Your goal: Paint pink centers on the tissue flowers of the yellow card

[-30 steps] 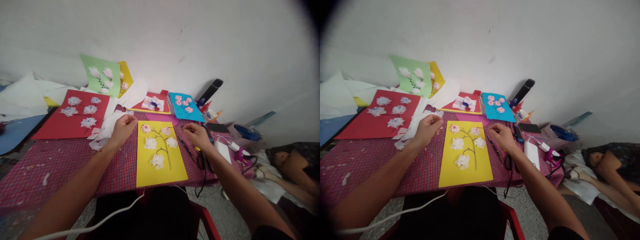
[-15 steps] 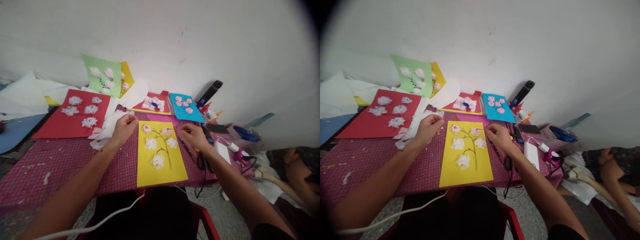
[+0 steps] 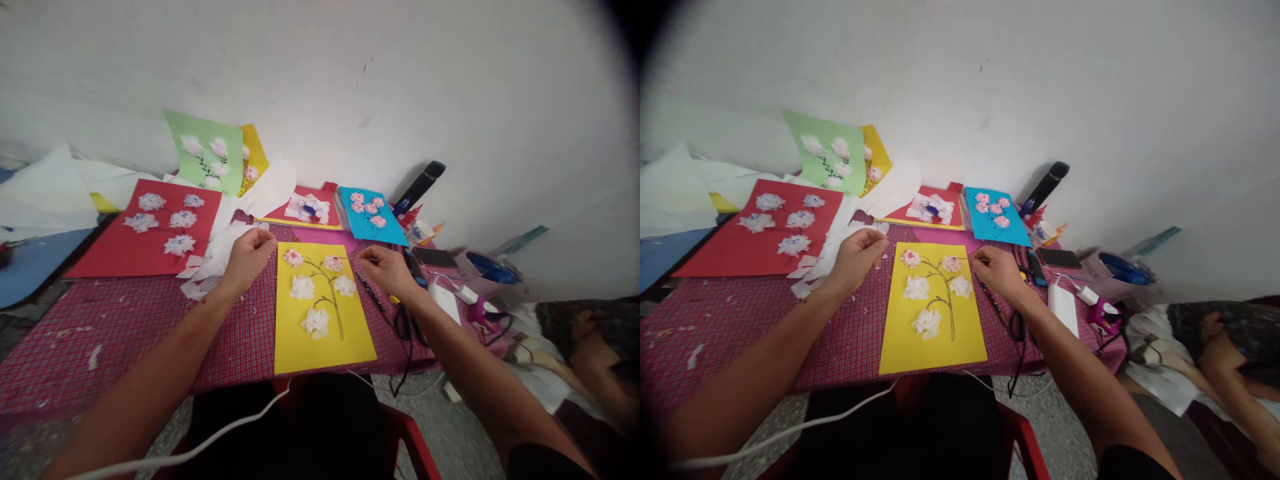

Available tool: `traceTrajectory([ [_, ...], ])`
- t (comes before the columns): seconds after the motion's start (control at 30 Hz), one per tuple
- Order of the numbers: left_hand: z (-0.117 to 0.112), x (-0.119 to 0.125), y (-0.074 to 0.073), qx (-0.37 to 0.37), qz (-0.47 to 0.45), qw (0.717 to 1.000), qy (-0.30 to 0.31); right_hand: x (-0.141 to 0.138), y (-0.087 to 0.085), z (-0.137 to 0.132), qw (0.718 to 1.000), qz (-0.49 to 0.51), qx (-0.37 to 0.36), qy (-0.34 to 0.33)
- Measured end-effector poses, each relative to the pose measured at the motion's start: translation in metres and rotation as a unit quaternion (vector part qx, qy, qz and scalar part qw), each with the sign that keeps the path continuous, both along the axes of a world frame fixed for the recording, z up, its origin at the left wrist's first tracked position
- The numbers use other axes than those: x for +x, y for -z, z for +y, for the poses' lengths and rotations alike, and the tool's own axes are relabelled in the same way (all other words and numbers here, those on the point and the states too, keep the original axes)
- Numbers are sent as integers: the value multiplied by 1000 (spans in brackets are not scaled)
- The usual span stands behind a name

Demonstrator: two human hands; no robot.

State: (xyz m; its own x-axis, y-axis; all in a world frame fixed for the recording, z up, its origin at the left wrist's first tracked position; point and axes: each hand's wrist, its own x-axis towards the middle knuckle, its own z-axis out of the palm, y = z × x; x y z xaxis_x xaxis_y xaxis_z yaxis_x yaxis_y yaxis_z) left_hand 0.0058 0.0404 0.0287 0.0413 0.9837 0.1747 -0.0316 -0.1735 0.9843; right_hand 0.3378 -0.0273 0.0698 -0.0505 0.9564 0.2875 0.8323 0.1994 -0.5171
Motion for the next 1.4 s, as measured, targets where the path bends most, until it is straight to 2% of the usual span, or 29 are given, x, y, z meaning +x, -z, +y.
traceTrajectory([
  [0.23,1,0,0,-4,-1,1000,-2,2,0,-1,1000,-3,18,2],
  [0.47,1,0,0,1,-1,1000,-2,5,-4,-12,999,6,32,8],
  [0.8,-1,2,-2,-19,-11,1000,1,0,6,-14,1000,14,6,-4],
  [1.0,-3,3,-5,-17,1,1000,-2,5,7,-17,999,14,31,11],
  [1.4,-4,4,-7,-21,7,1000,-2,11,17,-17,999,17,29,0],
])
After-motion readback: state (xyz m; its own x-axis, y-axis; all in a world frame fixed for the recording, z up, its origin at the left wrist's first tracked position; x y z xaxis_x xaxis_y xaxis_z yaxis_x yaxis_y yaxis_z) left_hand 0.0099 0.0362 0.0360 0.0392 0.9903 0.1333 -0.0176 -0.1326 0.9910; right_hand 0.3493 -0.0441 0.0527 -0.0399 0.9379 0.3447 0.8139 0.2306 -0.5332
